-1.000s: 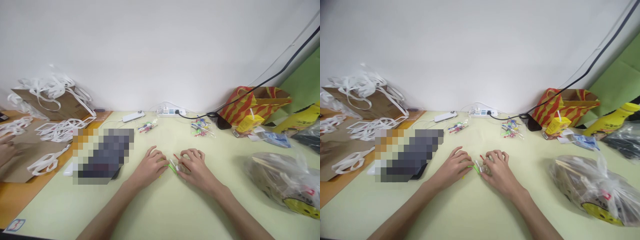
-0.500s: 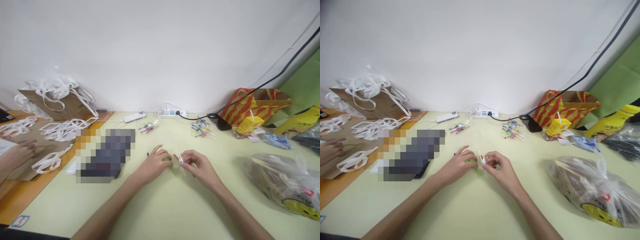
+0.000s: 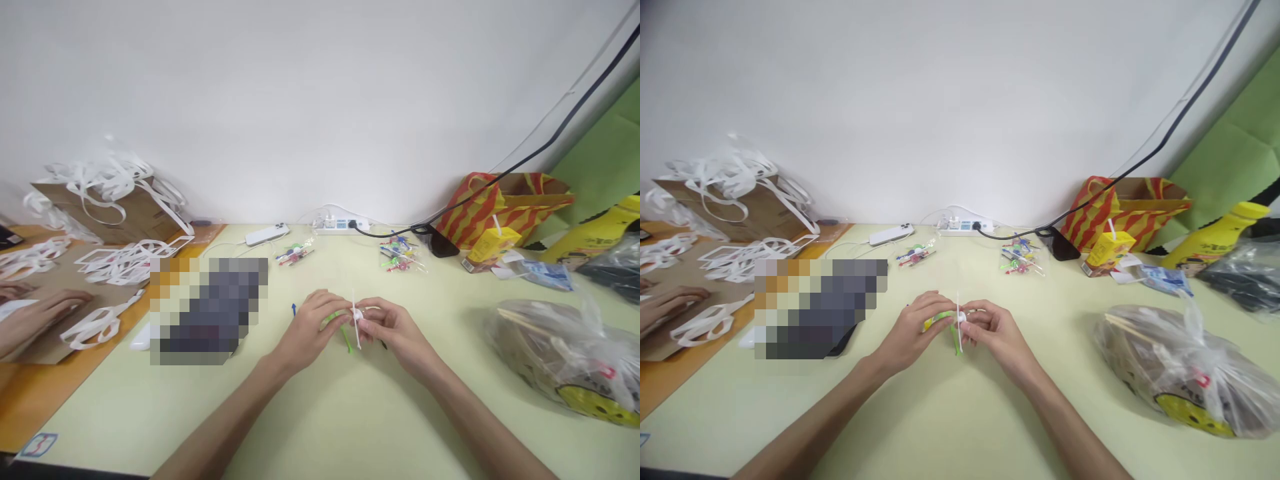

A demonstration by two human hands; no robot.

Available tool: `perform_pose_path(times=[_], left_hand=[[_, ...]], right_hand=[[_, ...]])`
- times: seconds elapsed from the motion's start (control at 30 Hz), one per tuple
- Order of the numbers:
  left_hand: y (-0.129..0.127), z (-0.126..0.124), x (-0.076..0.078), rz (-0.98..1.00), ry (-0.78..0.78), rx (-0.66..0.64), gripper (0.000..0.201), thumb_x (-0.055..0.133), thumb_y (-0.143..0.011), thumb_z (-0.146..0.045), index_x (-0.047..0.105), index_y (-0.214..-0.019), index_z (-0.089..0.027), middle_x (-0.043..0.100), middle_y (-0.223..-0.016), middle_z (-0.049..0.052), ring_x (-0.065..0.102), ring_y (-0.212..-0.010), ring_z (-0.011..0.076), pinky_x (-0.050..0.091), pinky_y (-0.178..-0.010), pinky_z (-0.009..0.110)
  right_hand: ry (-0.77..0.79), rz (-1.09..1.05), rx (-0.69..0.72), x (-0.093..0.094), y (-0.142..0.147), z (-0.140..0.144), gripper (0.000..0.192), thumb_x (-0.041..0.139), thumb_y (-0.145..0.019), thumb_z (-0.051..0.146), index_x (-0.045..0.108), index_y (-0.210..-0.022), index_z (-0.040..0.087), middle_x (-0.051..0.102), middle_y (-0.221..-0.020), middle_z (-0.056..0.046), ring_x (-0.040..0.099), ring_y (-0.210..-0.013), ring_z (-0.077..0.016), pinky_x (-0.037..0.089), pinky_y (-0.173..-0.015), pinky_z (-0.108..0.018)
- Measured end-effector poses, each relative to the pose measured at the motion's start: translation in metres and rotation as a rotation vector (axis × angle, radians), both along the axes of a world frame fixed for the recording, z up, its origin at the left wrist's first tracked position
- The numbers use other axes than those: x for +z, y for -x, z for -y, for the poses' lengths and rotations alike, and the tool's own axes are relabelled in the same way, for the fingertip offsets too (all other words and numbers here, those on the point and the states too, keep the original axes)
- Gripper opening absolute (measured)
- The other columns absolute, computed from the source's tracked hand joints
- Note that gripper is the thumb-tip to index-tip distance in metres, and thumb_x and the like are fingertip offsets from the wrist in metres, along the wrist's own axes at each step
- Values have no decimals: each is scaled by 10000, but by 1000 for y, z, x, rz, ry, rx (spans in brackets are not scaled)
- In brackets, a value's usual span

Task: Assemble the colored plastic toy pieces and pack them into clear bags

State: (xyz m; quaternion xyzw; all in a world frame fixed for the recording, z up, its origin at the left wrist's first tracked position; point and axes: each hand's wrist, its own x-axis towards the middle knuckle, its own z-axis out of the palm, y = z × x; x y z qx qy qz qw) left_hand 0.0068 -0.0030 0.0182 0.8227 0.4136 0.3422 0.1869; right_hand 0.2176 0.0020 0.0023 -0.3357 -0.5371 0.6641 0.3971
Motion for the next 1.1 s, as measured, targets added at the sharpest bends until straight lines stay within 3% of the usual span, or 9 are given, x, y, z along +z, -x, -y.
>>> perform_pose_path(times=[0.1,0.33,0.47,0.6,0.7,0.77,0.93,1.0,1.1], left_hand=[[-8,-3,4,87,93,-30,244,567,-992,-271,705,-1193,-277,704,-1134,61,655,-1052,208,538,-932,350],[-10,-5,0,218,156,-69,215,646,-946,-296,738,-1137,-267,697,-1150,68,661,-1073,215,550,-950,355],[-10,0,-5,319,87,-45,148,662,-939,-271,729,-1064,-229,731,-1075,66,676,-1039,204,561,-934,357],[-8,2,-8,254,-109,2,97,677,-928,-255,699,-1013,-214,739,-982,54,688,-960,190,568,-884,340],[-5,0,-3,130,-169,-45,107,654,-941,-231,670,-1045,-210,734,-989,52,682,-984,187,560,-893,326],[-1,-2,4,26,-174,-94,107,604,-965,-204,654,-1060,-208,737,-998,44,688,-989,178,552,-929,321],[16,-8,13,-133,-196,-88,97,573,-983,-258,660,-965,-218,741,-868,-13,710,-814,144,495,-1057,365],[17,-9,10,-194,-144,-91,120,614,-973,-329,672,-970,-225,744,-882,-12,708,-811,142,459,-1088,390],[6,-11,-3,-291,-109,-92,131,649,-958,-349,683,-1032,-247,743,-963,-5,692,-926,157,387,-1121,421]], right_hand=[[24,-71,34,-2,1,1,451,725,-851,544,612,-1123,203,708,-814,-33,654,-686,-172,453,-648,-295],[89,-97,86,-6,7,3,430,703,-853,590,654,-944,172,683,-773,-31,640,-606,-148,443,-607,-274],[111,-48,90,-3,11,8,466,608,-904,629,659,-871,167,676,-763,-26,605,-519,-121,406,-525,-254],[39,57,94,-2,13,12,446,590,-925,602,654,-839,169,648,-716,-14,552,-463,-104,323,-456,-240],[-65,207,94,2,10,13,379,609,-930,537,624,-790,186,598,-660,9,494,-458,-102,311,-467,-248],[-223,375,42,10,4,14,387,527,-985,478,581,-723,199,542,-611,18,468,-492,-116,319,-507,-264],[-625,765,-252,30,-17,18,370,423,-1023,334,472,-675,217,482,-564,22,416,-501,-131,286,-546,-295],[-700,899,-297,28,-19,21,362,430,-1016,304,476,-668,217,502,-573,14,433,-517,-142,286,-565,-302],[-799,1115,-243,13,-10,26,354,451,-998,226,544,-656,204,588,-654,-26,524,-644,-181,313,-662,-321]])
